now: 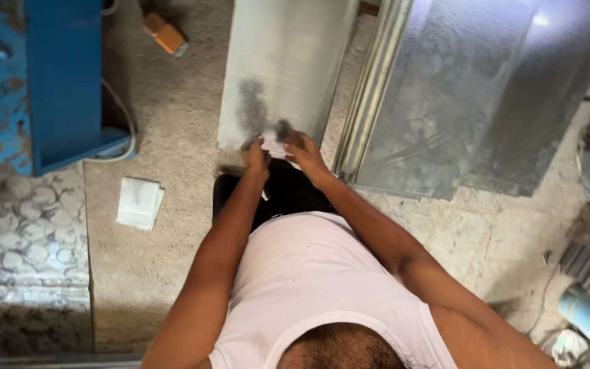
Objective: The person repeatedly feeds rectangular metal sheets into a blue industrial bending machine. They align the sheet, pull the handle to bend the edge, and then remove the sheet to place it on a stack on the floor. This process is repeated for multiple sheets.
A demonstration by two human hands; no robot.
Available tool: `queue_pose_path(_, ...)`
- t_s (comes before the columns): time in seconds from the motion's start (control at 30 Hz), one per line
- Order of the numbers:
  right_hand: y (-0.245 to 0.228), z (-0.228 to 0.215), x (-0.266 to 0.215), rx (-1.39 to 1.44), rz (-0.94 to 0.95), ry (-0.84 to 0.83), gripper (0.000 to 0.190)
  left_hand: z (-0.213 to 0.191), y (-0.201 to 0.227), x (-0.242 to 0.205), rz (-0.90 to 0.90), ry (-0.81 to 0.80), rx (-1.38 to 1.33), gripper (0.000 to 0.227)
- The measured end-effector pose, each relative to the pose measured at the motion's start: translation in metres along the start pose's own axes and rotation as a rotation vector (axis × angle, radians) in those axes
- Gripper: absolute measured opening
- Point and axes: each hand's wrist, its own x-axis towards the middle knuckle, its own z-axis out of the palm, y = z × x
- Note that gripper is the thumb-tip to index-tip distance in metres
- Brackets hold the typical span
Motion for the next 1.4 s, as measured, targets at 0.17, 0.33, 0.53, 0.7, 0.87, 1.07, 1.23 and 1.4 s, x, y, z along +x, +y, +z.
queue_pose_path(0.17,-0.027,0.004,-0.026,-0.303,-0.145,0.122,0.062,-0.001,0.013,-0.011,-0.011,0.054,-0.133,0.052)
queue_pose_path(0.33,-0.071,-0.005,-0.015,-0.637,-0.555,0.429,0.064,0.017,0.046,-0.058,0.124,0.092,-0.109,0.046)
queue_pose_path(0.53,-0.088,-0.008,0.056,-0.408,-0.382,0.462,0.086,0.006,0.137,-0.117,0.15,0.068,-0.043,0.055)
queue_pose_path(0.7,-0.072,0.019,0.112,-0.148,-0.137,0.245,0.074,-0.027,0.168,-0.104,0.273,0.107,-0.144,0.059)
queue_pose_path(0.87,-0.085,0.089,0.134,-0.021,-0.045,-0.007,0.058,-0.073,0.216,-0.069,0.306,0.27,-0.257,0.06)
queue_pose_path(1.07,-0.126,0.196,0.138,-0.172,0.074,-0.068,0.047,-0.129,0.304,-0.067,0.305,0.375,-0.309,0.051)
queue_pose_path(1.23,-0.15,0.295,0.16,-0.255,-0.027,-0.227,0.047,-0.198,0.372,0.002,0.281,0.458,-0.383,0.04)
queue_pose_path(1.4,-0.16,0.407,0.212,-0.311,0.046,-0.226,0.045,-0.267,0.43,0.114,0.728,0.725,-0.297,0.063)
